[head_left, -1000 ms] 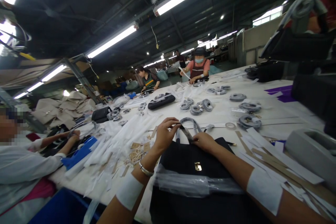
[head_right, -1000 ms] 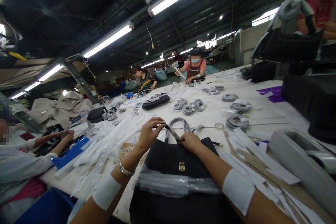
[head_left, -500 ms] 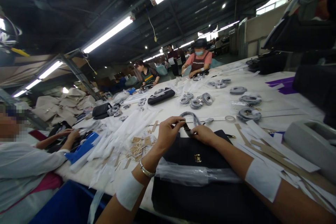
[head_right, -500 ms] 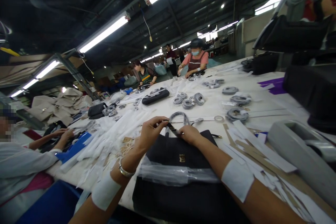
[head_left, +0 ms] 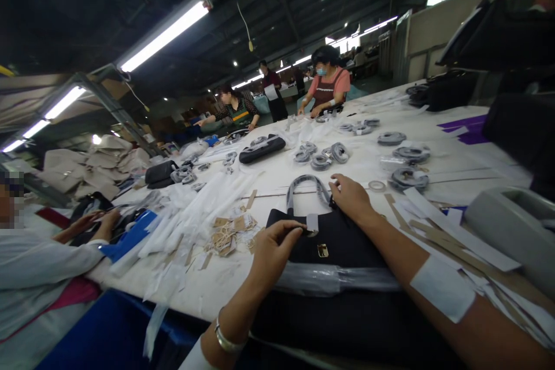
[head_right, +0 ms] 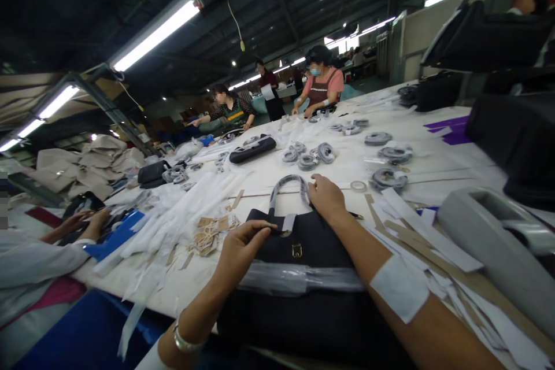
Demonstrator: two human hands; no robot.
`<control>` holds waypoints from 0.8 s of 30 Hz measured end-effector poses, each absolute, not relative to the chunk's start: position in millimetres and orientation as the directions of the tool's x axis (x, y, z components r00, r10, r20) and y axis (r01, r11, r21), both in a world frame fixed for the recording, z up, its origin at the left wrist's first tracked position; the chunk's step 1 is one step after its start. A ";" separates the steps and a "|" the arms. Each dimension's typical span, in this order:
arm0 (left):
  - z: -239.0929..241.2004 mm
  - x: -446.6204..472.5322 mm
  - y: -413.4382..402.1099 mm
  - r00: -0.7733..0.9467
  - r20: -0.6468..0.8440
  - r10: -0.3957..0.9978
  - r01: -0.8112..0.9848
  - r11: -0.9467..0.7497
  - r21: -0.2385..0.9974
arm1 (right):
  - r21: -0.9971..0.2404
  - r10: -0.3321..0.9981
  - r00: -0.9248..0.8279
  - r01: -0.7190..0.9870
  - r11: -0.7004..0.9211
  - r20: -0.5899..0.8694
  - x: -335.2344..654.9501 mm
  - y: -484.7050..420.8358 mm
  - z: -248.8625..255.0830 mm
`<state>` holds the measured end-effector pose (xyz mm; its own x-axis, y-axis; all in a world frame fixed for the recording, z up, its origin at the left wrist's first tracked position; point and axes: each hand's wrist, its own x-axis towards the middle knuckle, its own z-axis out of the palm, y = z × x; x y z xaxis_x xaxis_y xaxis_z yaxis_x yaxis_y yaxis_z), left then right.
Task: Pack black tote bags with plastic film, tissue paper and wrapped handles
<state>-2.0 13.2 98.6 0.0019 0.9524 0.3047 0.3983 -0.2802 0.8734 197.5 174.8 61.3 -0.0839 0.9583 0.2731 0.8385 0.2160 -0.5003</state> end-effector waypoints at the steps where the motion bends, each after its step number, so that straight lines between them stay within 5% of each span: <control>1: 98.8 -3.8 15.7 -0.021 0.313 0.949 0.371 -0.284 0.884 | -0.490 0.976 -0.032 0.861 0.136 0.213 198.7 175.6 60.4; 5: 100.9 -8.1 24.9 -0.055 0.339 0.939 0.309 -0.307 0.900 | -0.460 0.998 -0.037 0.886 0.058 0.054 197.1 179.9 48.1; 11: 110.8 -23.4 62.7 -0.149 0.370 0.917 0.207 -0.336 0.919 | -0.577 0.971 -0.165 0.782 0.236 0.174 188.8 186.3 40.3; 17: 113.0 -44.1 133.2 -0.289 0.304 0.908 -0.015 -0.322 0.947 | -0.846 0.937 -0.199 0.407 0.345 0.287 186.2 182.4 48.0; 22: 95.1 -34.2 147.0 -0.169 0.325 0.931 0.149 -0.301 0.942 | -0.791 0.914 -0.270 0.462 0.400 0.304 191.4 186.6 43.8; 24: 84.1 -26.2 142.7 0.039 0.371 0.928 0.348 -0.360 0.865 | -0.756 0.906 -0.262 0.500 0.422 0.332 191.5 188.8 42.0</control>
